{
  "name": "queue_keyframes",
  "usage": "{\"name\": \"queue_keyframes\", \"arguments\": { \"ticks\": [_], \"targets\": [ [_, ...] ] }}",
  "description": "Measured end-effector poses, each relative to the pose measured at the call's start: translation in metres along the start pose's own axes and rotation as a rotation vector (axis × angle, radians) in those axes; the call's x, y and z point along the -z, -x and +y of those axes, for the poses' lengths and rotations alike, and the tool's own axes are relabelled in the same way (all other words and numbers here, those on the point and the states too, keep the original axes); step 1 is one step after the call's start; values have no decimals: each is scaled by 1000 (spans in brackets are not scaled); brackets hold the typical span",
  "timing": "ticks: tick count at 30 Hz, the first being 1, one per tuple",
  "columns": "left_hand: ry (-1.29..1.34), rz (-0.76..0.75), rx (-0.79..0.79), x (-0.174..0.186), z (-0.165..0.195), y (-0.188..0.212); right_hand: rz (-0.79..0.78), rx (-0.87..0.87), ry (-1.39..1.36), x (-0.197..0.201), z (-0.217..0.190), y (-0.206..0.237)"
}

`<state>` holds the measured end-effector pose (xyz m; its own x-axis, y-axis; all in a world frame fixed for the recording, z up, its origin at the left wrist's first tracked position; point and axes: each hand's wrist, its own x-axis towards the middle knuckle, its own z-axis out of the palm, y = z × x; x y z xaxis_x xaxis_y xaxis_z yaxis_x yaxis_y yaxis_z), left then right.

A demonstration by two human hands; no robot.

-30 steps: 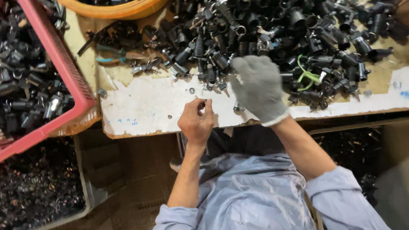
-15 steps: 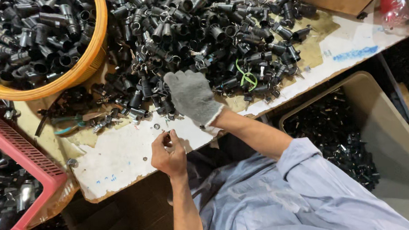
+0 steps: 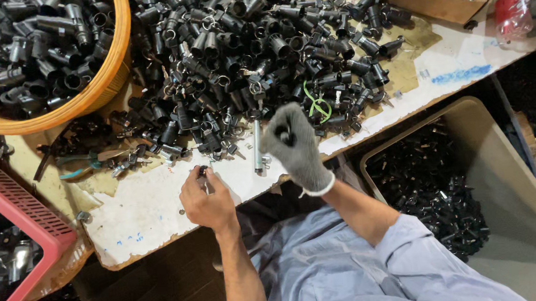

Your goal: The person sits at a workbench covered with black plastic fittings and assembles them one at a time, picking a fitting body, inserting a small metal component by hand and with a small metal tool, then placing the finished fitting into a bin beside the bench.

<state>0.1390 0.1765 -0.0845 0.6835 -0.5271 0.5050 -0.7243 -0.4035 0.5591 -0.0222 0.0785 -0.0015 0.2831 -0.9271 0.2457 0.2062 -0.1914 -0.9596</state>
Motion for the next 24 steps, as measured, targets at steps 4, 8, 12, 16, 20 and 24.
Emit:
{"name": "queue_keyframes", "arguments": {
  "ticks": [4,8,12,16,20,24],
  "targets": [
    [11,-16,38,1,-5,-1,31,276,347,2,12,30],
    [-32,-1,62,2,-6,-1,-25,222,387,16,19,46],
    [-80,25,1,4,-7,-3,-70,332,575,28,21,52],
    [77,-11,52,6,-10,-5,-40,310,506,27,20,54],
    [178,67,-32,3,-21,0,35,297,366,17,18,53],
    [191,132,-114,3,-33,12,49,248,282,11,9,55]
  ]
}}
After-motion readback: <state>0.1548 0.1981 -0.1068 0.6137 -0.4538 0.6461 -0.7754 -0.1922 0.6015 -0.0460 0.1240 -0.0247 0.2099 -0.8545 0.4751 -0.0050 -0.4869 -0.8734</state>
